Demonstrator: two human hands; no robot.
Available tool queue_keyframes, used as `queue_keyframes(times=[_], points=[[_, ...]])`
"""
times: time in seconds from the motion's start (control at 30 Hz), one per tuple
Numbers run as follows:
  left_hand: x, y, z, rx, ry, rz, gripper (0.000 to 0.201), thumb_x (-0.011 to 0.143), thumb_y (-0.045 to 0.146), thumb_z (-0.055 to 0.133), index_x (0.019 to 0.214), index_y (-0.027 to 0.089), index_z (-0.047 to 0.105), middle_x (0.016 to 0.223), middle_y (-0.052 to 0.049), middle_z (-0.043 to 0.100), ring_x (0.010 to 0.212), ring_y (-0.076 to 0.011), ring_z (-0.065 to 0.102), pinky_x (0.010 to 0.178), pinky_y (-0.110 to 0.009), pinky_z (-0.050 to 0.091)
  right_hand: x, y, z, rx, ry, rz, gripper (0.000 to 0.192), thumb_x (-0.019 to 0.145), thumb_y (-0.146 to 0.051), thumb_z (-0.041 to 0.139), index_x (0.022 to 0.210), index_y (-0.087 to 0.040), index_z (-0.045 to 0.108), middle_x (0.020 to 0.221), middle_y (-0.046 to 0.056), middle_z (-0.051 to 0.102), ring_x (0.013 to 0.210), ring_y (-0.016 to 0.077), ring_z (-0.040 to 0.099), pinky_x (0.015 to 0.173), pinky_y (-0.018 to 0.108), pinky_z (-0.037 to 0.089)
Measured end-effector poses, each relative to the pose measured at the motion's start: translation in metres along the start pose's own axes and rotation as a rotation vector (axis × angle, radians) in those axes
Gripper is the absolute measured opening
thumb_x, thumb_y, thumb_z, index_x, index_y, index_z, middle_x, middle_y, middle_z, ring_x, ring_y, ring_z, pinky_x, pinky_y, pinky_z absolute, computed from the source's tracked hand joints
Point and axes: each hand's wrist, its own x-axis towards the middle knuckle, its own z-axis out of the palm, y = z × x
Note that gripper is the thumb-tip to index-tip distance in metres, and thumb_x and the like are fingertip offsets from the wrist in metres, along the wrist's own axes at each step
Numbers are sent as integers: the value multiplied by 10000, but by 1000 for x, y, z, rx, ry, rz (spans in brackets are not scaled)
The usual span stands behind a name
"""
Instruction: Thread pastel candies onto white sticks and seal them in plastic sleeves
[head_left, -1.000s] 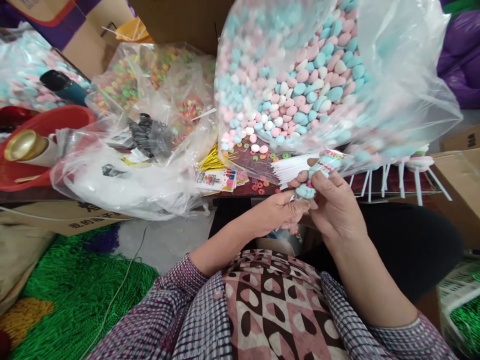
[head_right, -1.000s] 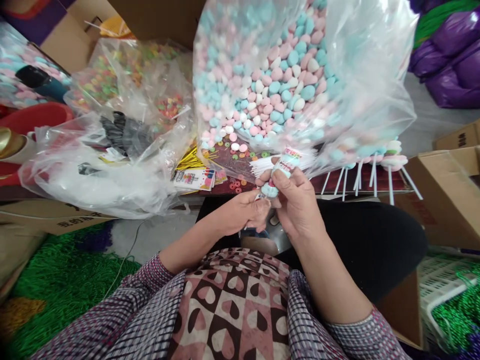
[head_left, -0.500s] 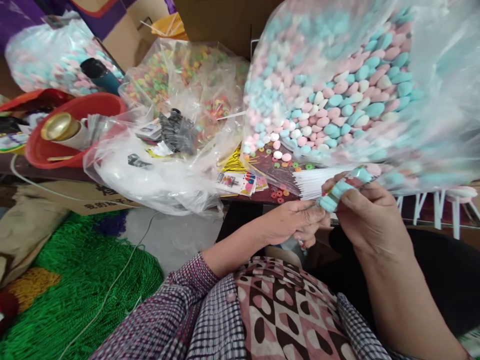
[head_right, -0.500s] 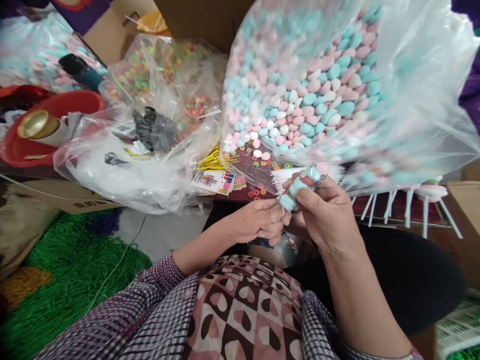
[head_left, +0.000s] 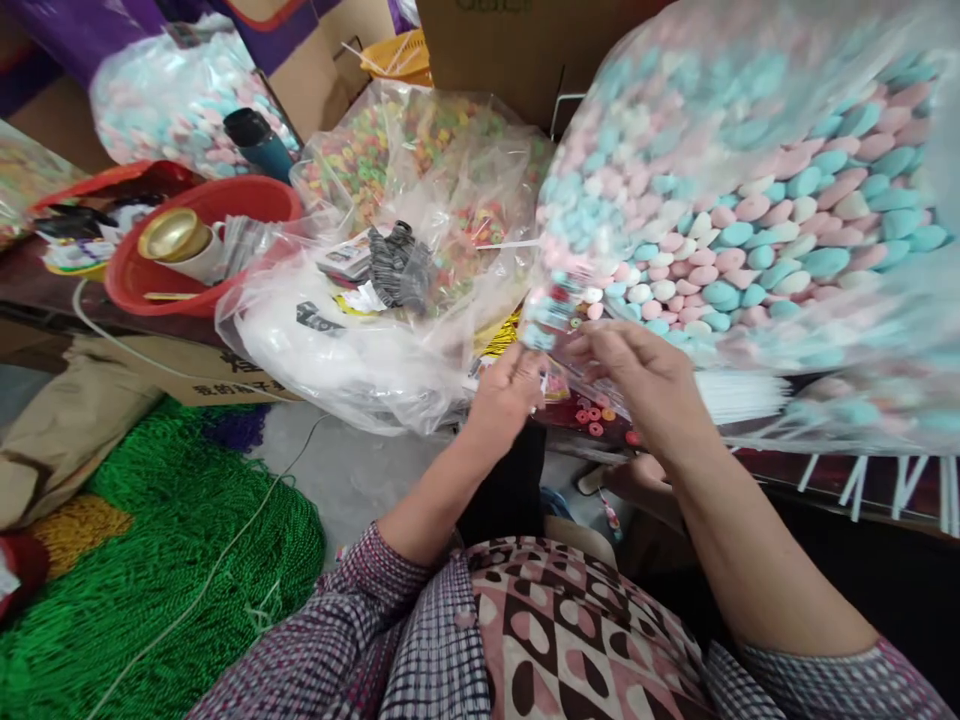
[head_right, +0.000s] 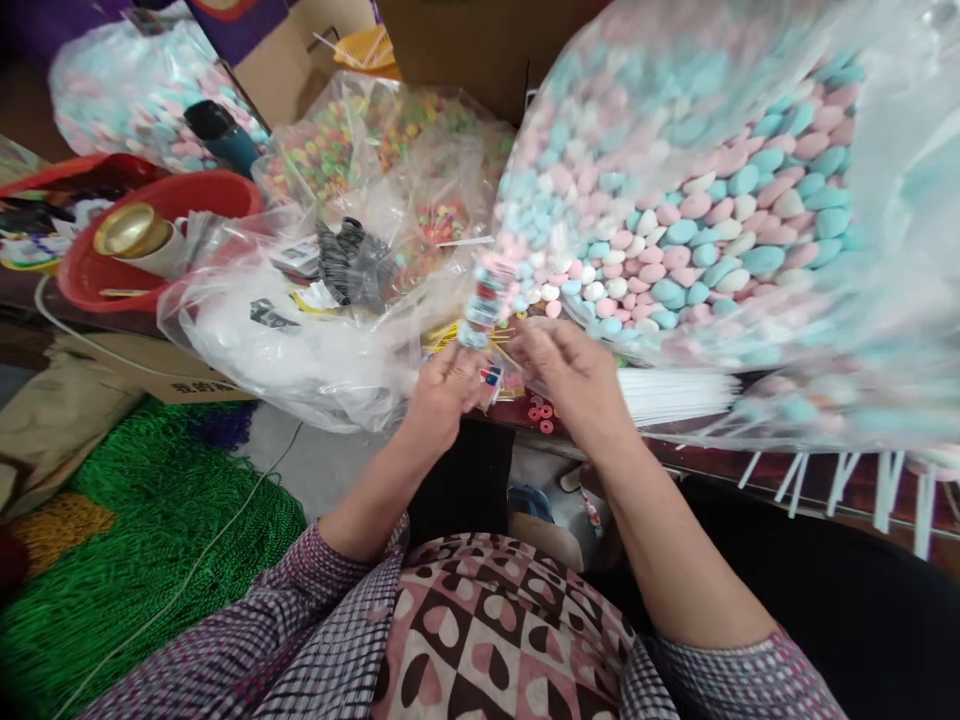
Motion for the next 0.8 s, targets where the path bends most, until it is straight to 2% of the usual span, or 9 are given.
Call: queue_keyframes(times=[0.1,0.23,0.3,0.4,0.5,0.6,0.8], points=[[11,5,-21,-240,197,-7,302,853,474,629,763,203,529,474,101,307,402,-58,285,477,-208,372,21,12,30,-303,-168,-115,183,899,-318,575,898,-235,739,966,29,747,915,204,673,837,344,515],[18,7,-38,-305,318,7,294,854,439,651,737,193,540,455,105,314,380,-47,300,457,-190,386,47,28,56,-914,-420,-255,275,925,-214,479,873,-178,747,940,102,737,910,243,649,787,345,459],[18,7,-41,-318,330,-6,291,860,427,648,727,191,541,457,102,318,378,-45,301,445,-186,378,55,31,61,-1142,-447,-301,274,924,-214,477,900,-157,744,980,137,722,926,261,626,772,348,426],[17,6,-42,-329,326,-30,294,862,431,646,731,190,541,461,102,317,384,-45,308,453,-189,388,59,31,64,-1299,-432,-307,286,929,-203,457,947,-133,734,992,165,710,921,269,615,727,342,388],[16,4,-43,-328,303,-19,304,858,450,643,744,189,537,464,104,322,391,-45,306,462,-192,395,60,30,64,-1316,-414,-275,288,922,-178,443,931,-129,727,944,159,715,872,257,623,648,327,345],[16,2,-44,-330,283,-17,318,846,474,650,759,191,531,467,107,325,398,-45,302,476,-197,407,61,32,58,-1212,-410,-222,285,916,-219,455,841,-169,726,900,112,727,806,221,620,614,312,324],[15,1,-41,-360,257,-44,331,837,488,659,772,190,529,465,113,299,390,-42,290,484,-201,413,59,45,43,-706,-241,-76,277,856,-306,529,664,-187,689,699,19,679,688,171,585,623,271,375]])
